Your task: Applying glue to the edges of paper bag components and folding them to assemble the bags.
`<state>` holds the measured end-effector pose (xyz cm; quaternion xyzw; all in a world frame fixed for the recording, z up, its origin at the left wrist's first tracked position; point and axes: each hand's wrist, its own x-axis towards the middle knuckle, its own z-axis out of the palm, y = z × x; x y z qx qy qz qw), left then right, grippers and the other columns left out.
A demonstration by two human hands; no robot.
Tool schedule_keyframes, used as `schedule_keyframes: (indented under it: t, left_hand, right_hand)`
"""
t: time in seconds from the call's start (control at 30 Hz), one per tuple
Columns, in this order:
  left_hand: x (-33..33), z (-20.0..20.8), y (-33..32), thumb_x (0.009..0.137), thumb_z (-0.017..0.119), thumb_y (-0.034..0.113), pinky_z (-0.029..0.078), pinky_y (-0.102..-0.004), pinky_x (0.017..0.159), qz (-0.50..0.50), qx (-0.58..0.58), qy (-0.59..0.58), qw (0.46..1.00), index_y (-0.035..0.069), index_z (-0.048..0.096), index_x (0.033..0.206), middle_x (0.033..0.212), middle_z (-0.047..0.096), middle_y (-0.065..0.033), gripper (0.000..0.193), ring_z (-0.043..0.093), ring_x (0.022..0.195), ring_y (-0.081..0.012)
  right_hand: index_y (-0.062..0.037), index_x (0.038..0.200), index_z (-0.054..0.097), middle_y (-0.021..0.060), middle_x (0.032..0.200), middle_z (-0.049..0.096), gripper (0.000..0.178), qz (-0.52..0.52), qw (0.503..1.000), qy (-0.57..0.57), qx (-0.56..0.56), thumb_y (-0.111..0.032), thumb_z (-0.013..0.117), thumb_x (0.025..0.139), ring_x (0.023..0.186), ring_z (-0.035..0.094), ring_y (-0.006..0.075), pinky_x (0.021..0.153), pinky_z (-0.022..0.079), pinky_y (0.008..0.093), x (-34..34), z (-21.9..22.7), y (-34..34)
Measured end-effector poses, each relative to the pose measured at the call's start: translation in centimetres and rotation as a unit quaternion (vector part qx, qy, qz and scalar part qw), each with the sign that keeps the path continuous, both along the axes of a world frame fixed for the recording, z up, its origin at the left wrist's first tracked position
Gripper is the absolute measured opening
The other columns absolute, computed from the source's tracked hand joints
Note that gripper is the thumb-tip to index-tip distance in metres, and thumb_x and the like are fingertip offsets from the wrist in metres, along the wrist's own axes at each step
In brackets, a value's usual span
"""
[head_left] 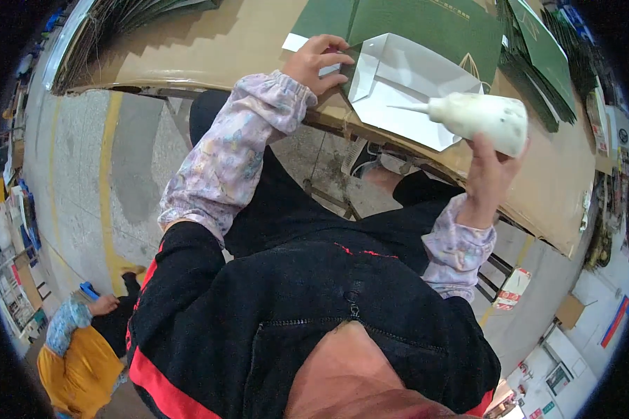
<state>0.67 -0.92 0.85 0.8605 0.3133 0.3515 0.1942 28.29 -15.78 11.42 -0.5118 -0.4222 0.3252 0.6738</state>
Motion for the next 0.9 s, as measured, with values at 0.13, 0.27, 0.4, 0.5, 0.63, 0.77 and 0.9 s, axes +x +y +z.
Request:
schedule_keyframes:
  t: [0.13, 0.27, 0.4, 0.5, 0.63, 0.77, 0.9]
  left_hand:
    - [-0.5, -0.6, 0.4, 0.066, 0.081, 0.022, 0.044, -0.0407, 0.099, 0.019, 0.044, 0.034, 0.998, 0.02, 0.069, 0.104, 0.126, 0.051, -0.0064, 0.04, 0.041, 0.125, -0.029]
    - [-0.3, -0.7, 0.3, 0.062, 0.083, 0.022, 0.039, -0.0445, 0.104, 0.027, 0.028, 0.047, 0.998, 0.025, 0.07, 0.104, 0.134, 0.045, -0.0077, 0.045, 0.033, 0.131, -0.0323]
    - [0.5, -0.3, -0.3, 0.06, 0.084, 0.02, 0.035, -0.046, 0.107, 0.06, -0.006, 0.064, 0.996, 0.027, 0.07, 0.104, 0.135, 0.044, -0.0086, 0.047, 0.031, 0.132, -0.0335]
    - [0.7, 0.1, -0.7, 0.06, 0.085, 0.02, 0.034, -0.0463, 0.107, 0.082, -0.024, 0.077, 0.993, 0.028, 0.069, 0.104, 0.136, 0.043, -0.0094, 0.048, 0.03, 0.133, -0.0344]
    - [0.6, 0.0, -0.8, 0.06, 0.084, 0.019, 0.034, -0.0464, 0.107, 0.09, -0.023, 0.079, 0.993, 0.029, 0.069, 0.104, 0.137, 0.042, -0.0093, 0.048, 0.029, 0.133, -0.0346]
    - [0.5, -0.3, -0.6, 0.059, 0.084, 0.017, 0.033, -0.0463, 0.108, 0.075, -0.024, 0.064, 0.995, 0.028, 0.07, 0.105, 0.137, 0.043, -0.0085, 0.049, 0.029, 0.133, -0.0347]
    - [0.4, -0.3, -0.5, 0.059, 0.084, 0.016, 0.033, -0.0462, 0.108, 0.065, -0.023, 0.063, 0.996, 0.028, 0.07, 0.105, 0.137, 0.044, -0.0079, 0.049, 0.029, 0.133, -0.0345]
  right_hand:
    - [-0.0053, 0.134, 0.03, 0.0134, 0.117, 0.05, 0.086, -0.007, 0.996, -0.093, -0.015, -0.003, 0.081, 0.064, 0.107, 0.055, 0.0231, 0.088, 0.05, 0.0331, -3.5, 0.1, 1.2]
    - [-0.0046, 0.134, 0.032, 0.0131, 0.121, 0.047, 0.085, 0.032, 0.992, -0.118, -0.027, -0.005, 0.081, 0.066, 0.107, 0.055, 0.0229, 0.088, 0.05, 0.0335, -5.1, 0.3, 2.1]
    - [-0.0038, 0.133, 0.035, 0.0119, 0.12, 0.046, 0.082, 0.053, 0.982, -0.179, -0.025, -0.008, 0.082, 0.066, 0.106, 0.055, 0.0221, 0.088, 0.051, 0.0328, -5.5, -0.6, 3.1]
    - [-0.0023, 0.132, 0.036, 0.0115, 0.119, 0.046, 0.081, 0.059, 0.98, -0.188, -0.025, -0.009, 0.083, 0.066, 0.107, 0.054, 0.0215, 0.088, 0.051, 0.0324, -5.9, -0.7, 3.4]
    - [-0.0008, 0.13, 0.037, 0.0119, 0.119, 0.045, 0.08, 0.075, 0.981, -0.175, -0.028, -0.012, 0.084, 0.066, 0.108, 0.053, 0.0213, 0.089, 0.05, 0.0317, -6.2, -0.7, 3.7]
    - [-0.0003, 0.13, 0.038, 0.012, 0.117, 0.047, 0.08, 0.065, 0.963, -0.26, -0.018, -0.016, 0.084, 0.066, 0.105, 0.055, 0.0214, 0.088, 0.049, 0.0312, -6.1, -1.0, 3.8]
    - [-0.0011, 0.13, 0.038, 0.0122, 0.116, 0.049, 0.081, 0.069, 0.959, -0.274, -0.011, -0.017, 0.085, 0.065, 0.103, 0.056, 0.0209, 0.087, 0.049, 0.031, -6.0, -1.3, 4.1]
